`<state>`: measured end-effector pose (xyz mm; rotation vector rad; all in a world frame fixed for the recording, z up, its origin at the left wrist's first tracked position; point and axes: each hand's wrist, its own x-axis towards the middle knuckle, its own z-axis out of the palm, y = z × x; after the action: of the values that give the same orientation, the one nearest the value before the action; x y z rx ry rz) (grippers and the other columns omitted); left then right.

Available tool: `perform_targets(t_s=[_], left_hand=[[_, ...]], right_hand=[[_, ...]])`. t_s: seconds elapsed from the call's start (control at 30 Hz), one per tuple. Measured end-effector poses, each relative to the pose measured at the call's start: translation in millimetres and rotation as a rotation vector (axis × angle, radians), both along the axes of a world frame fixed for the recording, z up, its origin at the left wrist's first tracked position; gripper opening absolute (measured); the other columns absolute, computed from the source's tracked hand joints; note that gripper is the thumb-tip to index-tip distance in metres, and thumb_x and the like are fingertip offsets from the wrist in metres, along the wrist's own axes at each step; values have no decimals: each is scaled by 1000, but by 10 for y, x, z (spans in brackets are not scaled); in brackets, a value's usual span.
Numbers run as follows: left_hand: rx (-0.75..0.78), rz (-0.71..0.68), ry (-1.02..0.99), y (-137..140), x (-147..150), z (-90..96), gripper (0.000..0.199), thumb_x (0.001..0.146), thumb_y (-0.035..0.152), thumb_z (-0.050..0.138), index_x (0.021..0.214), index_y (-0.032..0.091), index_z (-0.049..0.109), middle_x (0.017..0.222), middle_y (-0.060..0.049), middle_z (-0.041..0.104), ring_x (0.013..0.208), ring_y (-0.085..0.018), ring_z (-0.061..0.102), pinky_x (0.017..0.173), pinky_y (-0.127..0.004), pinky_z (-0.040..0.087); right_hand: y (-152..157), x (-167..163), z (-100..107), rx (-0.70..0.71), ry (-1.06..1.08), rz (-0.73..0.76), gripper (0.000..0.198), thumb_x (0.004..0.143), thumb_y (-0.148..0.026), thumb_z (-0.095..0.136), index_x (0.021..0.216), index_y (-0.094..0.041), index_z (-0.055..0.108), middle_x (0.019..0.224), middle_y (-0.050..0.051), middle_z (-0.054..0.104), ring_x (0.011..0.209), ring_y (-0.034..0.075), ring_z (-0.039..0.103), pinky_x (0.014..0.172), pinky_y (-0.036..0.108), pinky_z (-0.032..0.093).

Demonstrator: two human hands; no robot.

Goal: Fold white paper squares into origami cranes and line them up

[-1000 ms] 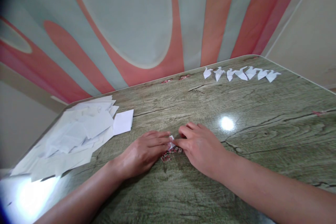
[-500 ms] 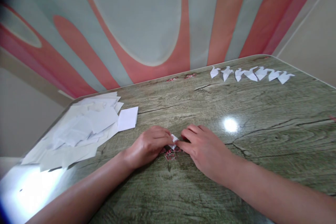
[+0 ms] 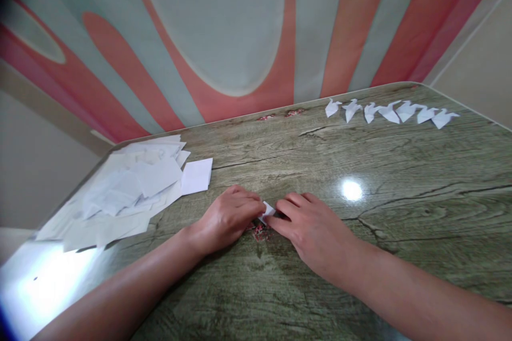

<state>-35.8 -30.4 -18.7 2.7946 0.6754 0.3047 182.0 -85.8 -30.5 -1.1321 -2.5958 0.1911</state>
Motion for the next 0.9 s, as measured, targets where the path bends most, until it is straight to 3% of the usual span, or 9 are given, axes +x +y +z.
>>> perform_targets(t_s=[0.27, 0.4, 0.5, 0.6, 0.9], left_hand=[[5, 3, -45, 5, -4, -5, 20, 87, 8, 47, 95, 18, 63, 85, -4, 67, 89, -17, 62, 83, -33, 43], [-53, 95, -126, 21, 60, -46, 15, 87, 13, 53, 86, 18, 66, 76, -2, 65, 80, -15, 61, 77, -29, 44], [-84, 212, -144, 41, 98, -63, 11, 86, 21, 59, 95, 19, 66, 84, -4, 64, 85, -17, 59, 79, -30, 45], [-62, 241, -86, 54, 84, -46, 20, 86, 31, 61, 101, 19, 63, 98, -6, 62, 96, -21, 55, 86, -34, 43], [-60, 239, 48, -12, 73, -41, 20, 91, 36, 52, 89, 16, 54, 91, -7, 59, 89, -21, 52, 82, -34, 42]], right_hand=[[17, 15, 34, -41, -2, 55, 30, 83, -13, 61, 109, -26, 66, 88, 3, 61, 89, 23, 52, 77, 40, 43], [78, 95, -15, -117, 200, 43, 25, 89, -11, 51, 96, -27, 70, 84, 1, 63, 84, 19, 53, 76, 36, 42], [170, 151, -98, -123, 343, -58, 30, 88, -4, 47, 96, -22, 69, 85, 2, 64, 84, 17, 55, 75, 33, 43], [235, 176, -154, -115, 400, -78, 31, 85, -1, 47, 92, -21, 70, 87, 2, 65, 83, 16, 55, 75, 32, 43], [179, 106, -188, -88, 364, -88, 27, 87, -5, 48, 97, -20, 68, 88, 3, 64, 85, 18, 55, 77, 35, 43]])
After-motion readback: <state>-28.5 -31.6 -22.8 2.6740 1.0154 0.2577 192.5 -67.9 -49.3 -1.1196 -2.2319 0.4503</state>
